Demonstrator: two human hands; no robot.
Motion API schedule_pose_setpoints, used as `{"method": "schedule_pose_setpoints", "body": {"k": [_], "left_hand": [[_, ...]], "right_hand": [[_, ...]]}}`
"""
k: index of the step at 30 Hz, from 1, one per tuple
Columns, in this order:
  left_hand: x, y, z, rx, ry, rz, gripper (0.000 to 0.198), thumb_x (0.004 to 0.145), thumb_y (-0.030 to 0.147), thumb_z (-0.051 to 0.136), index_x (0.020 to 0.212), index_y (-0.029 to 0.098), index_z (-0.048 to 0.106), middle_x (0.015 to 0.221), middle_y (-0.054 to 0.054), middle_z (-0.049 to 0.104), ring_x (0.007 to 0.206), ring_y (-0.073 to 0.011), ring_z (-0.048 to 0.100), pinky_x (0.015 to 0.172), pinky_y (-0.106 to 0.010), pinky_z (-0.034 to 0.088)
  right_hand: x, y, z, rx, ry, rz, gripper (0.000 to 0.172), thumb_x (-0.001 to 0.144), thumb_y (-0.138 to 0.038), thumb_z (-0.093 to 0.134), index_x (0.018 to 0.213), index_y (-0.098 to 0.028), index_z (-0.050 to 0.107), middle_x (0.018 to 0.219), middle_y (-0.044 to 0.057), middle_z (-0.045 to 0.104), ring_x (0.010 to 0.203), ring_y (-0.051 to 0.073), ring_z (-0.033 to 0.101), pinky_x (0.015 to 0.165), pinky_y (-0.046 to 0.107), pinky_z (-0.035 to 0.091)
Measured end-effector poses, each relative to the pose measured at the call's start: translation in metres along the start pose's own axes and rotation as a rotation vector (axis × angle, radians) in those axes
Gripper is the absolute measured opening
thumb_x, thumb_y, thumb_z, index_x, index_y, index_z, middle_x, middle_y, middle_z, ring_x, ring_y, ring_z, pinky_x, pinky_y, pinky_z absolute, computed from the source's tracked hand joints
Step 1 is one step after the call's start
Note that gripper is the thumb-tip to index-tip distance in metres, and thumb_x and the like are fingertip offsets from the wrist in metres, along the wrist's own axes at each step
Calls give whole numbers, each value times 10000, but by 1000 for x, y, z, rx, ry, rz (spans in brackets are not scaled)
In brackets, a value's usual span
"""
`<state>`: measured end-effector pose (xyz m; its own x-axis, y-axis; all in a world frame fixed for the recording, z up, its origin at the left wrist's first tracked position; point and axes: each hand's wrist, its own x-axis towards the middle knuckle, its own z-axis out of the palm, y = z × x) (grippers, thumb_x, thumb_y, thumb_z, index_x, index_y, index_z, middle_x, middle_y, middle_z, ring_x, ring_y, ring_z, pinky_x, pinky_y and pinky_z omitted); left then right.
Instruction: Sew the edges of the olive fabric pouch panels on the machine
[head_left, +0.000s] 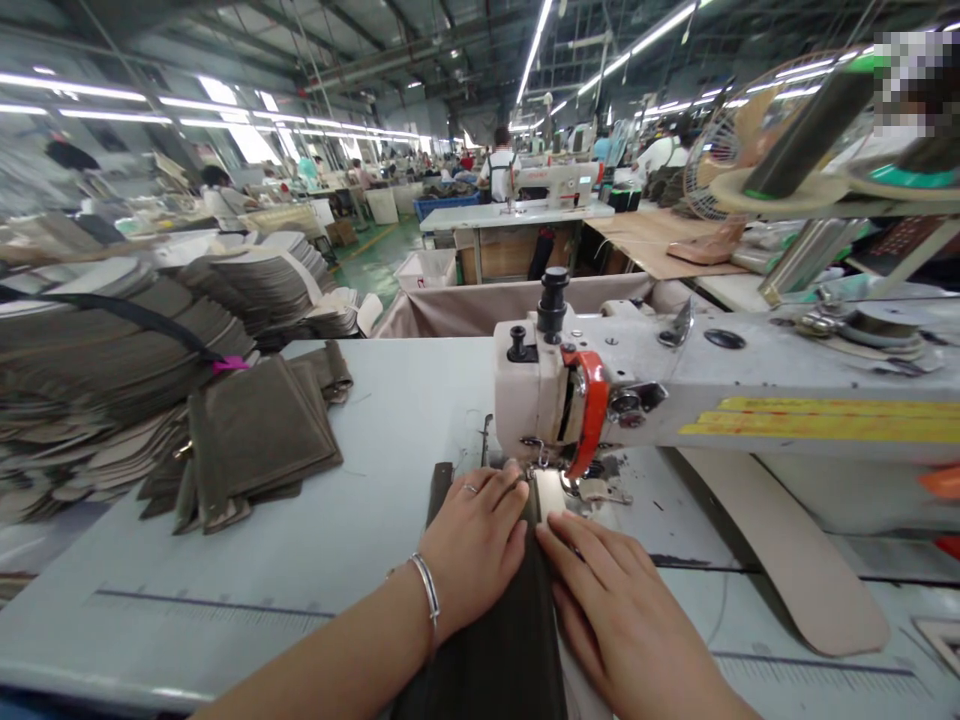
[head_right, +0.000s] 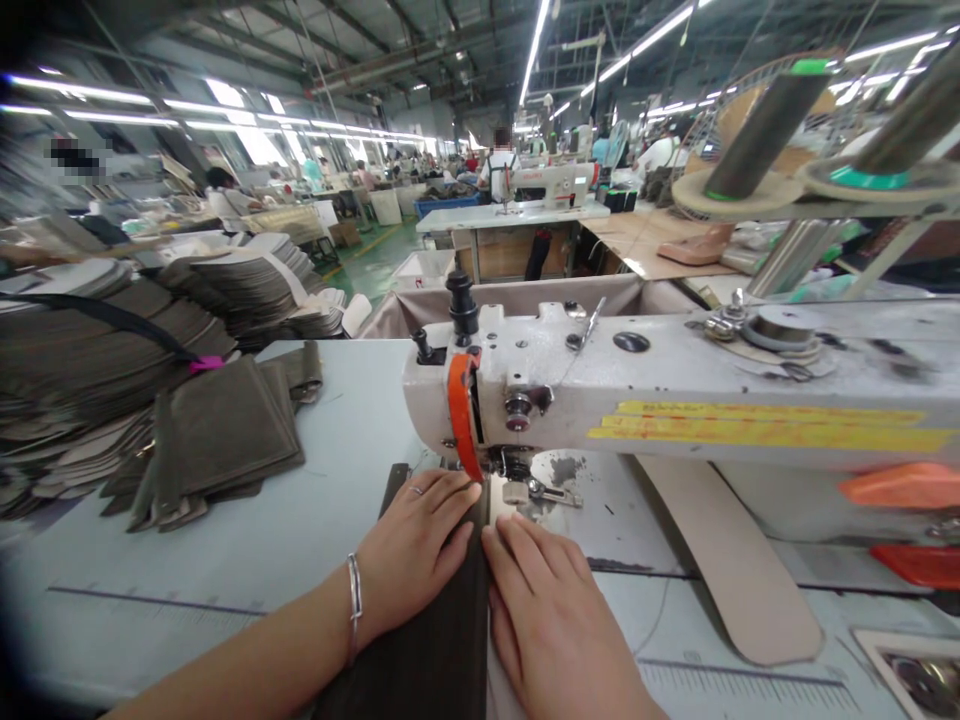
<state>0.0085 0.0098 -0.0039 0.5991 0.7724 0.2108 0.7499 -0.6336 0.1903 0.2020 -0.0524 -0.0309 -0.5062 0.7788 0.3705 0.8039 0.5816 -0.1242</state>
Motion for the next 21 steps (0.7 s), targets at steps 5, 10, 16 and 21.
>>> {"method": "schedule_pose_setpoints", "body": {"k": [5,10,16,21], "left_hand": [[0,-1,1,9,18,4,340,923,205,475,1248,125,533,1363,-109,500,1189,-270,468,1053,-466,407],[-1,-2,1,-17,24,13,336,910,193,495,1238,135,539,1355,-109,507,1189,-266,478,1052,-468,408],[2,-3,-1,-33,20,18,331,905,184,498,1230,137,539,1332,-107,526,1215,-255,464,1075,-456,386],[4,-3,-1,-37,12,6,338,905,179,493,1238,135,532,1324,-100,530,1221,-252,454,1086,-447,375]], "right_hand": [[0,1,1,-3,-12,6,478,907,-194,468,1381,-140,442,1373,96,464,1262,260,402,1001,437,429],[-1,0,0,-4,-12,-2,477,904,-195,476,1376,-134,448,1373,95,464,1259,257,401,1005,429,419],[2,0,0,-3,-16,2,495,893,-181,489,1382,-122,444,1376,104,465,1268,258,394,1012,427,405],[5,-1,1,31,29,42,477,894,-158,469,1370,-141,469,1353,84,495,1250,244,413,1010,416,397]]}}
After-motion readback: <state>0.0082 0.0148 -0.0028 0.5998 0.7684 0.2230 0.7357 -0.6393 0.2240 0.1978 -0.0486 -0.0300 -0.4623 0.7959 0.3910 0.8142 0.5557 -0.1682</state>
